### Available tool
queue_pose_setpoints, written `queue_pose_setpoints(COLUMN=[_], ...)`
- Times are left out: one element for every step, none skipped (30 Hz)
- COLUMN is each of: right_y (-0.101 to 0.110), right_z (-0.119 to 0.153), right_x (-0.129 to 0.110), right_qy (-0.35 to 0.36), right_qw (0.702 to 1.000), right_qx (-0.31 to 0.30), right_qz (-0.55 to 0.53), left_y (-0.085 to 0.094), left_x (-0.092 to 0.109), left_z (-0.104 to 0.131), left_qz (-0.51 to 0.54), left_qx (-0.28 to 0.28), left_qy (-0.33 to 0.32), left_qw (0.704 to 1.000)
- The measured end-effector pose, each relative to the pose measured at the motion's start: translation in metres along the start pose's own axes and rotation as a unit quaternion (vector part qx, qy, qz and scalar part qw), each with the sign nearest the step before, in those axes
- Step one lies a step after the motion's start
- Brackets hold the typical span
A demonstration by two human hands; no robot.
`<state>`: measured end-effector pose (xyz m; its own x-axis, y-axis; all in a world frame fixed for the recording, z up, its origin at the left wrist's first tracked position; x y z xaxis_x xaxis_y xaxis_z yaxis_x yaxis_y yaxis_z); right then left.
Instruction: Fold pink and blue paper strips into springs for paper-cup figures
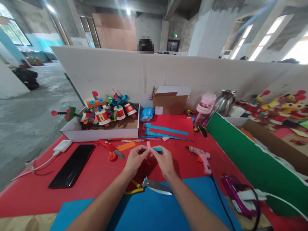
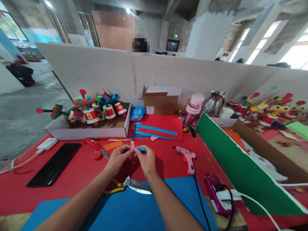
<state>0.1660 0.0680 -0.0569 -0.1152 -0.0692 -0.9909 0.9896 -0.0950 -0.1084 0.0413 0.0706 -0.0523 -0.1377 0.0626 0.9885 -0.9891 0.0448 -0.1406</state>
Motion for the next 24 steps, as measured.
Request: queue_pose_setpoints(right_y=[0.0001,0.0001,0.0001,0.0001,0.0002,0.0004,0.0006,0.0006,0.0005,0.0001,-0.0007,-0.0015,-0.0024,-0.0032,-0.0038,-0.0042,-0.0044,-0.0046,-0.0048,-0.0049,-0.0051,-0.0054,-0.0055,-0.0057], right_z=[0.0000,-0.0002,-0.0005,-0.0011,-0.0018,-0.0027,-0.0036,-0.0044,-0.0050,-0.0054,-0.0055,-0.0053,-0.0049,-0.0044,-0.0039,-0.0035,-0.0031,-0.0029,-0.0027,-0.0025,-0.0023,-0.0022,-0.0019,-0.0017], right_x=[-0.0010,-0.0020,-0.0028,-0.0036,-0.0042,-0.0045,-0.0045,-0.0042,-0.0036,-0.0027,-0.0016,-0.0005,0.0005,0.0013,0.0018,0.0022,0.0023,0.0024,0.0023,0.0023,0.0022,0.0023,0.0024,0.0027], right_qy=[0.003,0.002,-0.003,-0.013,-0.026,-0.041,-0.056,-0.070,-0.083,-0.095,-0.107,-0.115,-0.120,-0.121,-0.119,-0.116,-0.115,-0.116,-0.117,-0.117,-0.116,-0.115,-0.112,-0.109], right_qw=[1.000,1.000,1.000,1.000,0.999,0.997,0.993,0.989,0.984,0.980,0.976,0.972,0.969,0.967,0.966,0.966,0.965,0.965,0.965,0.965,0.966,0.968,0.970,0.973], right_qx=[0.002,0.000,-0.003,-0.008,-0.013,-0.017,-0.019,-0.020,-0.024,-0.033,-0.045,-0.059,-0.071,-0.079,-0.082,-0.082,-0.080,-0.078,-0.077,-0.076,-0.075,-0.074,-0.071,-0.068], right_qz=[0.005,0.005,0.000,-0.013,-0.035,-0.065,-0.098,-0.129,-0.155,-0.173,-0.187,-0.196,-0.205,-0.211,-0.215,-0.218,-0.219,-0.221,-0.223,-0.223,-0.219,-0.212,-0.203,-0.194], left_y=[0.0003,0.0005,0.0007,0.0008,0.0008,0.0008,0.0008,0.0006,0.0004,-0.0001,-0.0006,-0.0012,-0.0016,-0.0019,-0.0020,-0.0019,-0.0018,-0.0015,-0.0013,-0.0011,-0.0009,-0.0008,-0.0009,-0.0009], left_x=[0.0004,0.0009,0.0016,0.0023,0.0029,0.0034,0.0037,0.0038,0.0037,0.0034,0.0031,0.0028,0.0025,0.0024,0.0023,0.0022,0.0020,0.0019,0.0017,0.0015,0.0013,0.0012,0.0011,0.0010], left_z=[-0.0001,-0.0001,-0.0001,-0.0001,-0.0002,-0.0004,-0.0005,-0.0007,-0.0008,-0.0009,-0.0008,-0.0007,-0.0005,-0.0003,-0.0002,-0.0002,-0.0002,-0.0003,-0.0005,-0.0006,-0.0008,-0.0009,-0.0009,-0.0009], left_qz=[-0.004,-0.006,-0.005,-0.001,0.004,0.010,0.018,0.028,0.038,0.047,0.054,0.060,0.062,0.063,0.064,0.064,0.063,0.061,0.059,0.057,0.054,0.052,0.050,0.049], left_qx=[0.005,0.010,0.015,0.019,0.021,0.024,0.026,0.027,0.027,0.024,0.019,0.012,0.007,0.005,0.006,0.008,0.011,0.011,0.012,0.013,0.015,0.017,0.018,0.019], left_qy=[-0.002,-0.004,-0.006,-0.008,-0.012,-0.018,-0.022,-0.026,-0.026,-0.023,-0.018,-0.014,-0.011,-0.010,-0.011,-0.013,-0.015,-0.015,-0.014,-0.012,-0.011,-0.010,-0.009,-0.010], left_qw=[1.000,1.000,1.000,1.000,1.000,1.000,0.999,0.999,0.999,0.998,0.998,0.998,0.998,0.998,0.998,0.998,0.998,0.998,0.998,0.998,0.998,0.998,0.999,0.999])
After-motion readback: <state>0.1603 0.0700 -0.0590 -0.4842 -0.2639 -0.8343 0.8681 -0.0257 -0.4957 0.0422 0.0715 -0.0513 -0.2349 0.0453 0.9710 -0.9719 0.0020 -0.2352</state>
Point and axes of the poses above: each hand's wrist, its own z-axis away from the middle knuckle, its own y-axis out of the back of the hand, x = y × z, the point moved 1 cm from there along -z, towards the middle knuckle, and after that the axes turned 4 degrees about -y, right-handed, at the moved point
